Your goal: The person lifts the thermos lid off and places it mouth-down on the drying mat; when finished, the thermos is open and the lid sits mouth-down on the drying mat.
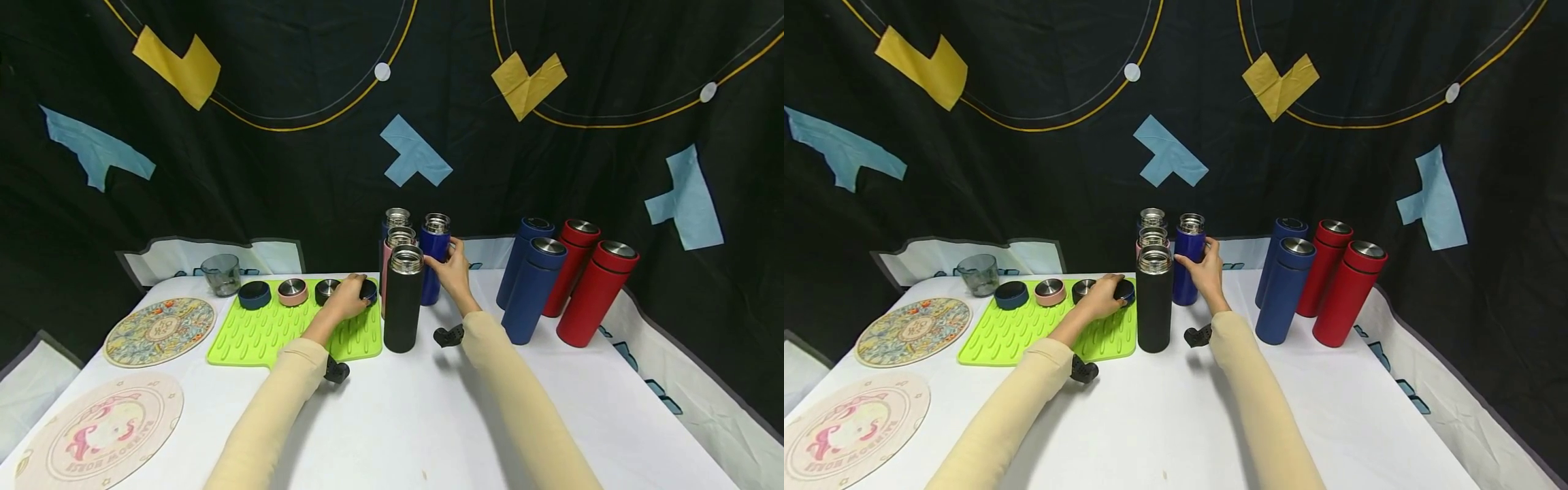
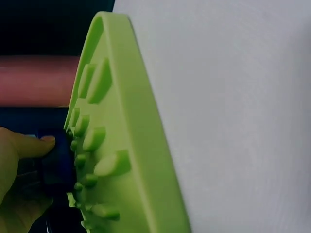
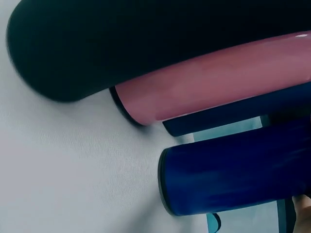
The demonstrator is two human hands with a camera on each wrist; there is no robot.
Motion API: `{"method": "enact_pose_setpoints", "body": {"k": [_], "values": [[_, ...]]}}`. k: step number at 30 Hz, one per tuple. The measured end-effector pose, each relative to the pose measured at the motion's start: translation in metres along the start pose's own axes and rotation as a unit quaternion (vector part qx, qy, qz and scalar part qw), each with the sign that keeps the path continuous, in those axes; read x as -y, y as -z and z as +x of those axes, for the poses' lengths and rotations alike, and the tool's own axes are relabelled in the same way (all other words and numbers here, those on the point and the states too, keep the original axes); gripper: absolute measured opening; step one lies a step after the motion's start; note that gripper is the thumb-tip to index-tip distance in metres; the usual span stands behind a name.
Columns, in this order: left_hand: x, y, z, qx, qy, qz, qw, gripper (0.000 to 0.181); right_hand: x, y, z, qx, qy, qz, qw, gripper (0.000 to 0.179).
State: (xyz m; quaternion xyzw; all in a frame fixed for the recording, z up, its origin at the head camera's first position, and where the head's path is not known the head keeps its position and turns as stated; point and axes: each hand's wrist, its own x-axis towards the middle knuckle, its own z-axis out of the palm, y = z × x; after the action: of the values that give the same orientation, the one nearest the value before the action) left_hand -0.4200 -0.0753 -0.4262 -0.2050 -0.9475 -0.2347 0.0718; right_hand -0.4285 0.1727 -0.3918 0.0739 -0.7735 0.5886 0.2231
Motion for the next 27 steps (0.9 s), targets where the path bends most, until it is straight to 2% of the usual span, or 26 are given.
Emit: {"method": "enact_pose_setpoints", "body": {"k": [1, 2, 6, 8, 9, 15, 17, 22, 27], "values": [[0.002, -0.002, 0.002, -0.001, -0.001, 0.0, 1.0, 0.061, 0.0, 0.001, 0.0, 0.005, -0.001, -0.002, 1.0, 0.069], [0.01, -0.009, 0.007, -0.011, -0.012, 0.005, 0.9999, 0.061, 0.001, 0.001, 0.001, 0.009, -0.002, -0.007, 0.9999, 0.069], [0.012, -0.011, 0.009, -0.003, -0.006, 0.011, 0.9999, 0.062, 0.004, 0.002, 0.002, 0.023, -0.001, -0.043, 0.9988, 0.067], [0.01, -0.009, 0.007, -0.003, -0.003, 0.008, 1.0, 0.062, 0.007, 0.002, 0.001, 0.029, -0.004, -0.059, 0.9978, 0.068], [0.001, -0.002, 0.001, 0.006, 0.01, 0.005, 0.9999, 0.063, 0.008, 0.003, 0.001, 0.033, -0.008, -0.066, 0.9972, 0.069], [-0.008, 0.005, -0.011, 0.004, -0.002, 0.039, 0.9992, 0.067, 0.011, 0.005, -0.007, 0.047, -0.023, -0.097, 0.9939, 0.079], [-0.011, 0.007, -0.014, -0.002, -0.004, 0.033, 0.9994, 0.067, 0.012, 0.007, -0.011, 0.044, -0.018, -0.1, 0.9939, 0.082], [-0.015, 0.018, -0.027, -0.024, -0.031, 0.003, 0.9992, 0.066, 0.014, 0.015, -0.023, 0.042, -0.007, -0.077, 0.9961, 0.084], [-0.018, 0.032, -0.051, -0.045, -0.086, -0.004, 0.9953, 0.063, 0.019, 0.029, -0.038, 0.04, -0.018, -0.058, 0.9973, 0.086]]}}
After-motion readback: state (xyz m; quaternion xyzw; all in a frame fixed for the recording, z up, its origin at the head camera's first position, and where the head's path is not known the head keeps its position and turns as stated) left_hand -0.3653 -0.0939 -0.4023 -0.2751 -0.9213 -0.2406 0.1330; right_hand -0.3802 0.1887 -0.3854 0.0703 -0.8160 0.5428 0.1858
